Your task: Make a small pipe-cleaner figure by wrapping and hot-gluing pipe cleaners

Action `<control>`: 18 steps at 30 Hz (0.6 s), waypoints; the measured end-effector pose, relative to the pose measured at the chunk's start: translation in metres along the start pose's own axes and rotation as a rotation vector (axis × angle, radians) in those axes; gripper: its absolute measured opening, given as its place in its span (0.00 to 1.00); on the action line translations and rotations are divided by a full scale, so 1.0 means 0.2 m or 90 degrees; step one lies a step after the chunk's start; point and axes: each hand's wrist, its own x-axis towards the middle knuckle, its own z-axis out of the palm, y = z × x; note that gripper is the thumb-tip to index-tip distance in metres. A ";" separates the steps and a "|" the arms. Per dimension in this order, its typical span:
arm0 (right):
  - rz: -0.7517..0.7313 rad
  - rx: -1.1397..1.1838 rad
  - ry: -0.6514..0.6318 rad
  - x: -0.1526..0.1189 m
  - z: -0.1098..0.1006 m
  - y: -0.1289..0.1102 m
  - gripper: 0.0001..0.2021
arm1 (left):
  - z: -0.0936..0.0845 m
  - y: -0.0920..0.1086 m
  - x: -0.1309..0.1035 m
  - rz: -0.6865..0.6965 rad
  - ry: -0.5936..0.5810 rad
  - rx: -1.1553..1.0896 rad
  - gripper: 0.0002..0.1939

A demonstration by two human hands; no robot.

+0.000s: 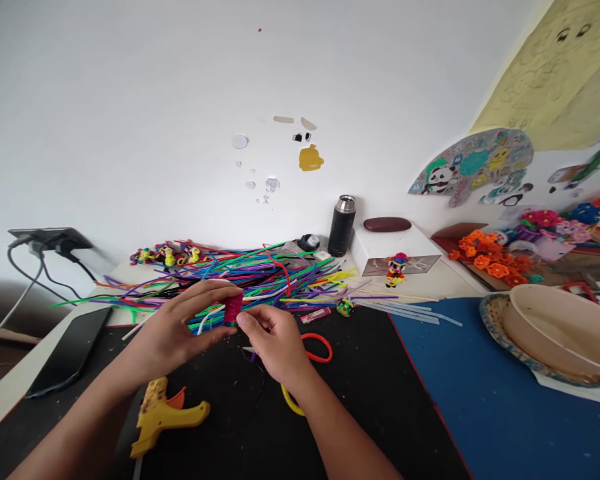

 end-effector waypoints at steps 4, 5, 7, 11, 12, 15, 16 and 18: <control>0.003 0.018 0.009 0.00 -0.01 -0.02 0.27 | -0.02 -0.01 0.00 0.002 0.021 -0.009 0.23; 0.001 0.018 0.010 0.00 -0.01 -0.02 0.27 | -0.02 -0.01 0.00 0.002 0.024 -0.010 0.23; -0.003 0.012 0.012 0.00 -0.01 -0.02 0.28 | -0.02 -0.02 0.00 0.002 0.026 -0.016 0.23; -0.009 0.004 0.020 0.00 0.00 -0.02 0.27 | -0.02 -0.02 0.01 -0.019 0.033 -0.042 0.23; -0.008 0.005 0.020 0.00 0.00 -0.02 0.27 | -0.02 -0.02 0.01 -0.025 0.035 -0.046 0.23; -0.002 0.011 0.017 0.00 0.01 -0.01 0.28 | -0.02 -0.03 0.01 -0.039 0.039 -0.051 0.22; -0.002 0.013 0.017 0.00 0.01 -0.01 0.28 | -0.02 -0.03 0.01 -0.042 0.039 -0.051 0.22; -0.005 0.016 0.020 0.00 0.01 -0.01 0.28 | -0.02 -0.03 0.01 -0.048 0.037 -0.055 0.22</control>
